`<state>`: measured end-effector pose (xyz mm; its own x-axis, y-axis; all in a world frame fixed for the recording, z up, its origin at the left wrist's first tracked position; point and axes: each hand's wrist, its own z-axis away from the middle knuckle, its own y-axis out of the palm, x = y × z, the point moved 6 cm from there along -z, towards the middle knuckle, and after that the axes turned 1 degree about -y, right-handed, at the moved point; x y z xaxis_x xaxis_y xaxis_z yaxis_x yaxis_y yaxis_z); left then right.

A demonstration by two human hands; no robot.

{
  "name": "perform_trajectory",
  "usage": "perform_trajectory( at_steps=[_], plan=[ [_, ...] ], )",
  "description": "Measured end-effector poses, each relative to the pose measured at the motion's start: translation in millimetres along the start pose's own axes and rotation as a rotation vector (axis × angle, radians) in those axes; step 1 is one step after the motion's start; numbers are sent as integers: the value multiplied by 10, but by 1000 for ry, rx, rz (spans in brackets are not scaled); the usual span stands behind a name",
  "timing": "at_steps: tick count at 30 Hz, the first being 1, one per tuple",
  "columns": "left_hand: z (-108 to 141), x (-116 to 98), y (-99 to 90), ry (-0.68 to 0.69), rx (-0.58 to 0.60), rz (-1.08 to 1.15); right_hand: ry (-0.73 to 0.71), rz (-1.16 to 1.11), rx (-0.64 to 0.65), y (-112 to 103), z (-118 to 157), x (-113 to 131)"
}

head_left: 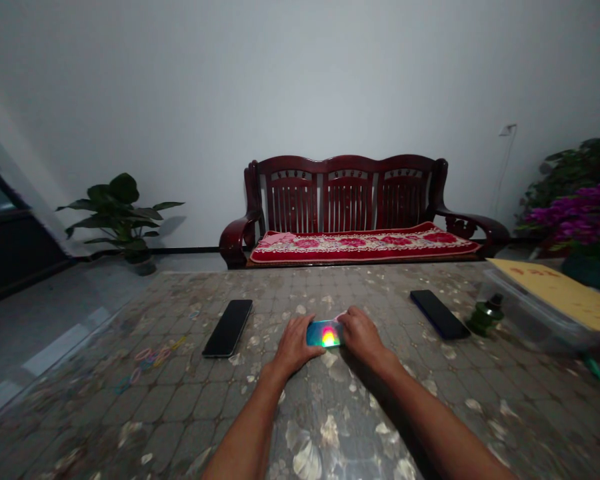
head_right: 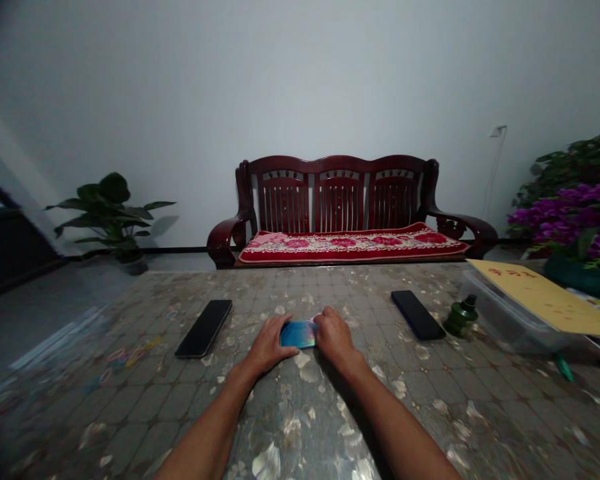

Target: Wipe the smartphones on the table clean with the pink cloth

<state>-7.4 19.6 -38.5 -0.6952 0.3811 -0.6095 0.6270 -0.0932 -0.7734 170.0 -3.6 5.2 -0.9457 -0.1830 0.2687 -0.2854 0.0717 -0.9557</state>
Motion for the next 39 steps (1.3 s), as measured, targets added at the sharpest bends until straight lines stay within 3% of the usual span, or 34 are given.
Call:
perform_trajectory(
  at_steps=[3,6,16,19,24,27,30,32,39],
  plan=[
    [11,-1,-28,11,32,34,72,51,-23,-133,-117,-186],
    [17,24,-36,-12,44,55,86,83,30,-83,-230,-161],
    [11,56,-29,-7,-20,73,-82,-14,61,264,-208,526],
    [19,55,-31,-28,-22,66,-107,-24,58,240,-136,415],
    [27,43,-26,-64,-8,51,20,26,18,117,-69,75],
    [26,46,-18,-65,-10,43,1,14,14,149,-11,168],
    [26,59,-10,-53,-20,49,-120,-35,30,225,94,359],
    [28,63,-10,-46,-25,54,-158,-54,39,233,171,360],
    [53,10,-46,-65,-7,60,32,3,-26,19,273,-220]
  ],
)
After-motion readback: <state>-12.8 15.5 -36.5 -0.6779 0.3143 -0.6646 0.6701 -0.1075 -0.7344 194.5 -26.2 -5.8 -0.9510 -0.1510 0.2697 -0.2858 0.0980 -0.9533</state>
